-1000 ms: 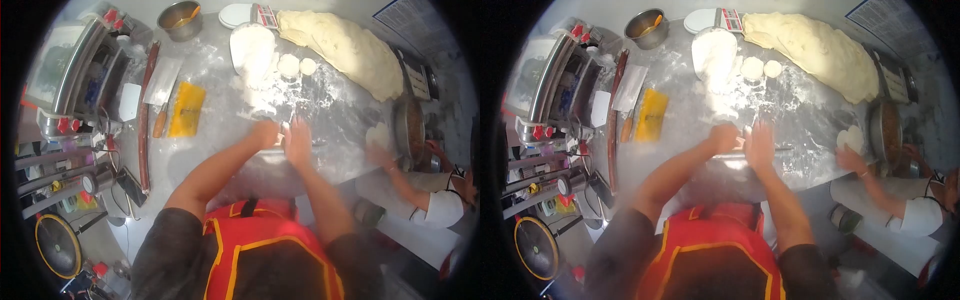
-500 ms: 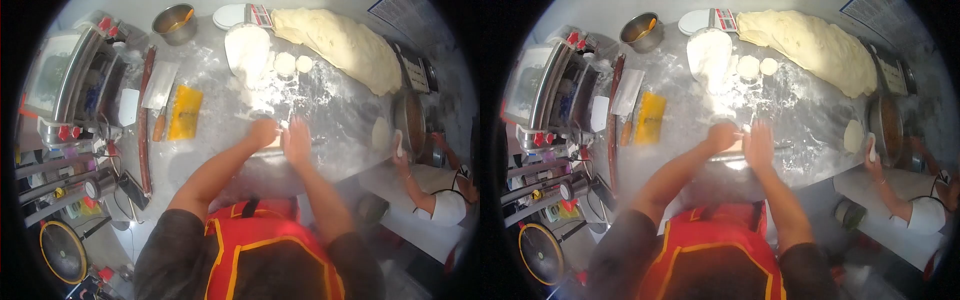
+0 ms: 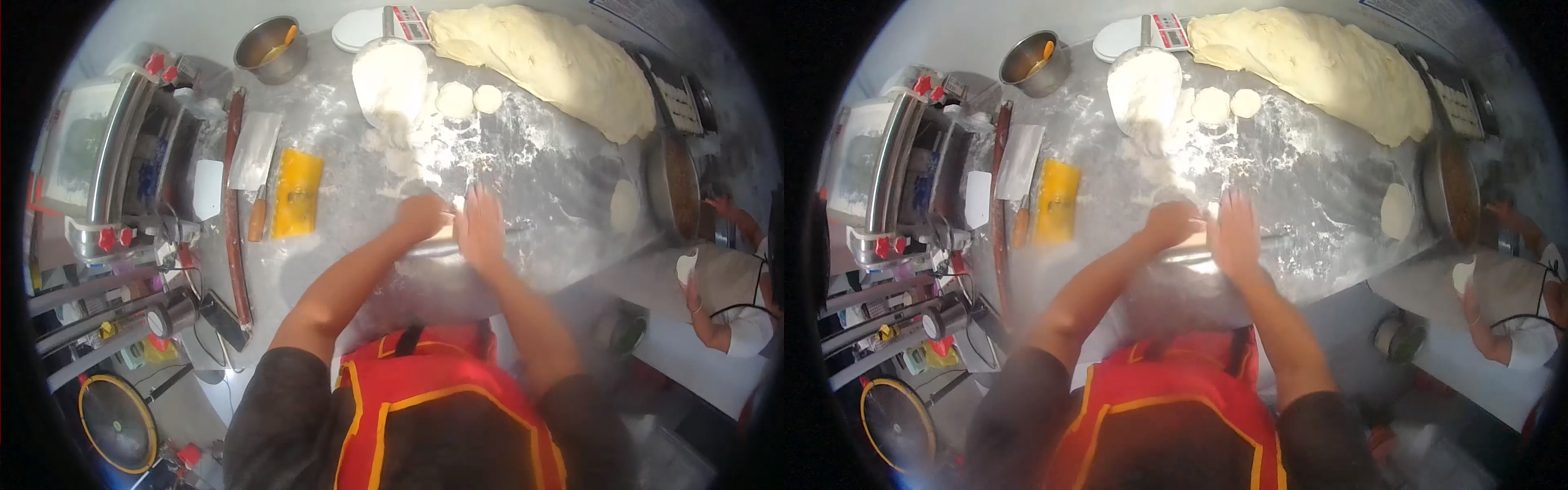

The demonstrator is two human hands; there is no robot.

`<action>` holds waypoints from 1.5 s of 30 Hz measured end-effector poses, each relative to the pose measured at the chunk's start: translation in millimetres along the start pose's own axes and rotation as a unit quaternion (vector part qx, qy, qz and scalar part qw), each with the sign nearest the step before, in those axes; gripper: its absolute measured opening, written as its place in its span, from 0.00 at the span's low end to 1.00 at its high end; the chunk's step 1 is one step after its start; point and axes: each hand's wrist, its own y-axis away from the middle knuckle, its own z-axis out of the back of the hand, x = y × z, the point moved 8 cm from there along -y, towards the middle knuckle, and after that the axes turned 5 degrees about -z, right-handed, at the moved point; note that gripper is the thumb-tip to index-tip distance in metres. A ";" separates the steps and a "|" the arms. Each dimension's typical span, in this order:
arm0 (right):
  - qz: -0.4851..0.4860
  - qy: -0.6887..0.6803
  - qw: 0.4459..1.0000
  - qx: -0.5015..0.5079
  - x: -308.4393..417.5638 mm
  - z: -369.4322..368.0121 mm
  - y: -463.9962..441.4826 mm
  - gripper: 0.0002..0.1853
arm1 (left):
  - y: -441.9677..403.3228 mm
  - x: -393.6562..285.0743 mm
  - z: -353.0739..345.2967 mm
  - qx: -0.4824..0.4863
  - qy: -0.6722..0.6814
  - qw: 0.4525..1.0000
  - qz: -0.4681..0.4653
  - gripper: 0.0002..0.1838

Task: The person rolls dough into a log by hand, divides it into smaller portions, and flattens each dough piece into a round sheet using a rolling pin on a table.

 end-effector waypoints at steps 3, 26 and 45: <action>0.000 -0.015 0.991 0.136 -23.7 -19.2 84.6 0.29 | 15.7 33.9 3.2 -0.087 0.041 0.995 0.019 0.16; 0.029 -0.090 0.990 0.103 -16.0 8.2 95.2 0.34 | -186.7 -52.1 86.1 -0.284 -0.124 0.944 -0.112 0.13; 0.030 -0.079 0.992 0.091 -15.1 3.3 99.3 0.32 | 2.4 -38.9 -37.3 -0.148 -0.115 0.951 -0.245 0.23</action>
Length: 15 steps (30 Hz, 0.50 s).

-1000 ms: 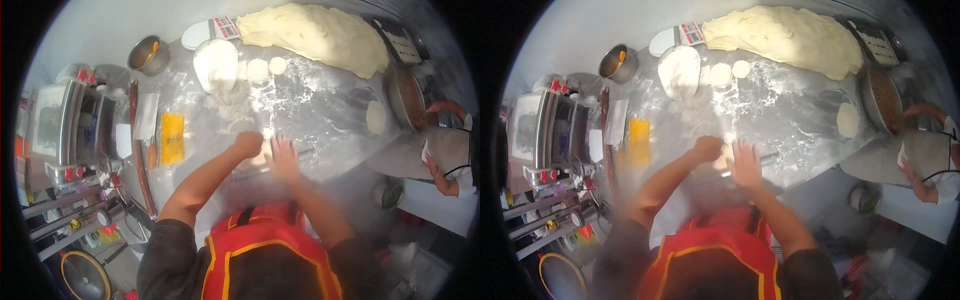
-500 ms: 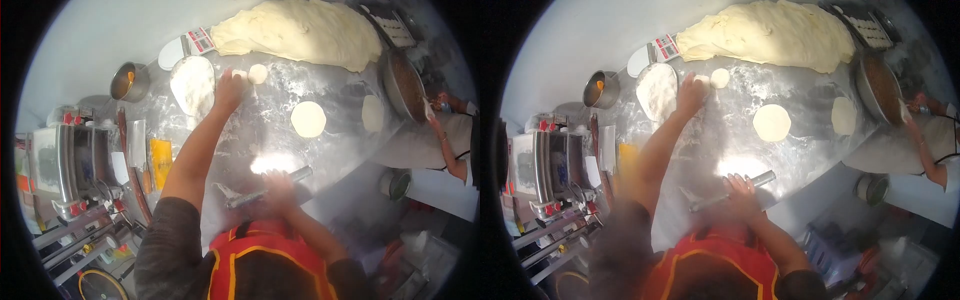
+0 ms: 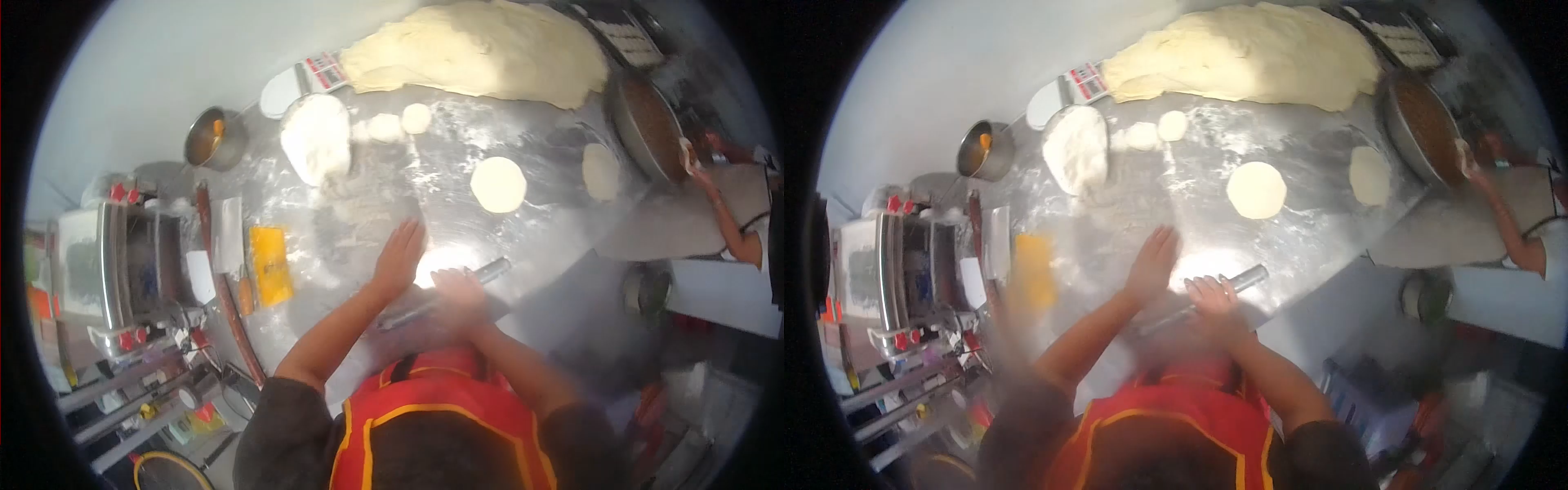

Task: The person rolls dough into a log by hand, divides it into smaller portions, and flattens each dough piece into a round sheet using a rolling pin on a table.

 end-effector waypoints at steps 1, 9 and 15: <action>0.004 0.008 1.000 -0.001 -1.1 0.3 1.8 0.32 | 17.5 1.2 -12.9 0.035 -0.018 0.999 -0.008 0.23; 0.015 -0.028 0.999 0.024 -1.8 0.1 0.4 0.32 | -29.2 -30.4 -5.2 0.101 -0.035 0.993 -0.054 0.31; 0.009 -0.028 1.000 -0.010 1.7 10.0 3.0 0.35 | -56.1 -29.8 0.5 0.064 -0.089 0.992 -0.058 0.37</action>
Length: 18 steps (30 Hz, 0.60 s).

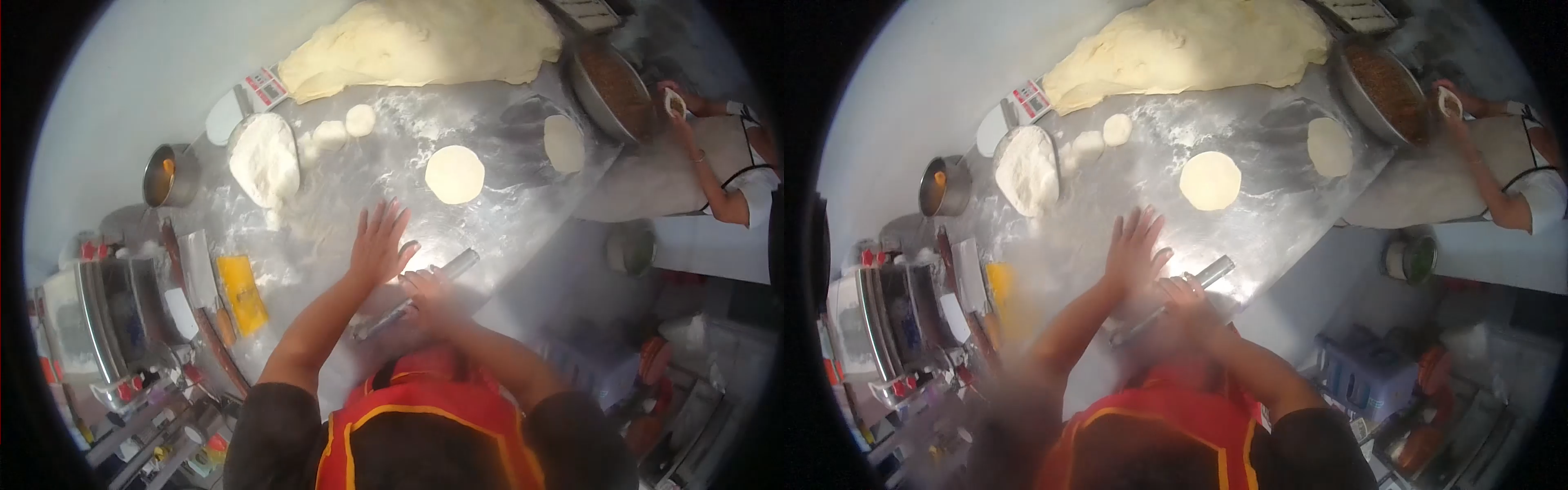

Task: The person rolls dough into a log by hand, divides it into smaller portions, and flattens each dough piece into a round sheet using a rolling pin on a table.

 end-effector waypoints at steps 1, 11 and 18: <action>-0.006 0.010 1.000 0.019 -1.5 -5.3 -2.4 0.33 | -1.5 1.8 -1.0 -0.004 -0.001 1.000 -0.002 0.37; 0.049 0.055 0.997 -0.011 -32.0 14.1 13.1 0.26 | 56.8 54.9 -7.0 -0.063 0.149 0.970 0.179 0.19; -0.037 0.046 0.998 0.014 -14.9 26.9 10.3 0.26 | 136.3 10.6 -1.6 -0.122 0.080 0.972 0.182 0.23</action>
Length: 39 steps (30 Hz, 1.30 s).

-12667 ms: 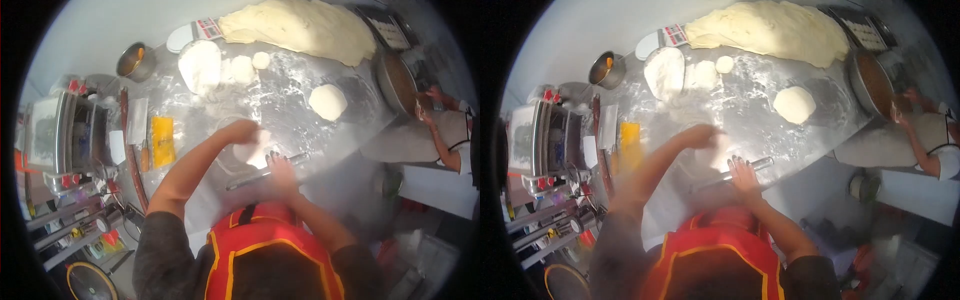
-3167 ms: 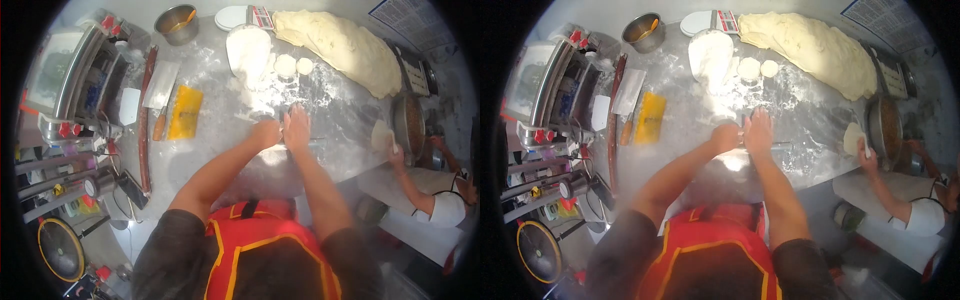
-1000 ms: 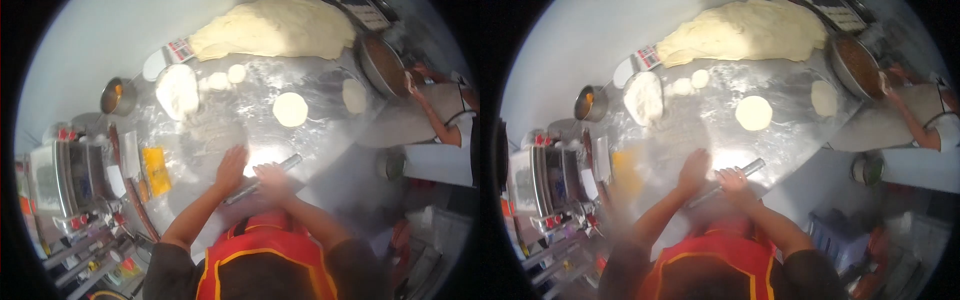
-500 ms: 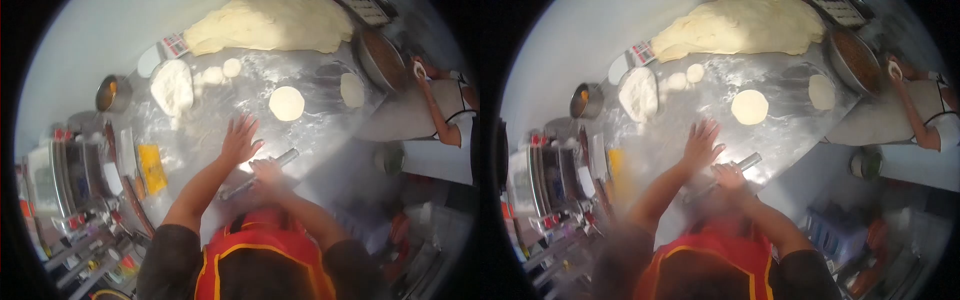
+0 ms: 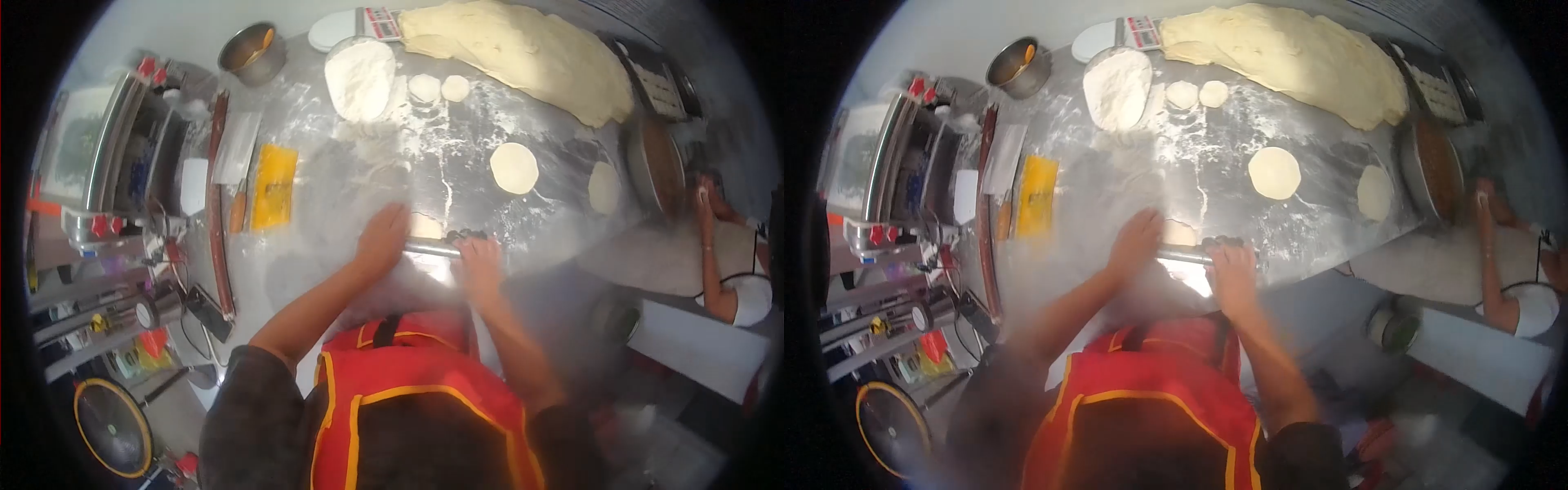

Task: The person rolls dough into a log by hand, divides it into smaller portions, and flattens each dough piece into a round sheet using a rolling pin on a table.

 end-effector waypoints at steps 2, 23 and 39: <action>-0.027 0.022 0.999 -0.032 1.5 -12.7 2.9 0.28 | 24.6 -4.7 8.0 0.043 -0.072 0.996 0.018 0.28; -0.081 0.098 0.990 -0.059 -14.3 -4.7 -113.8 0.32 | -101.9 16.9 32.4 -0.019 -0.151 0.986 -0.065 0.39; 0.083 -0.045 0.995 -0.030 -6.2 -21.2 -37.5 0.22 | -84.0 16.2 -8.1 0.044 0.024 0.998 0.031 0.18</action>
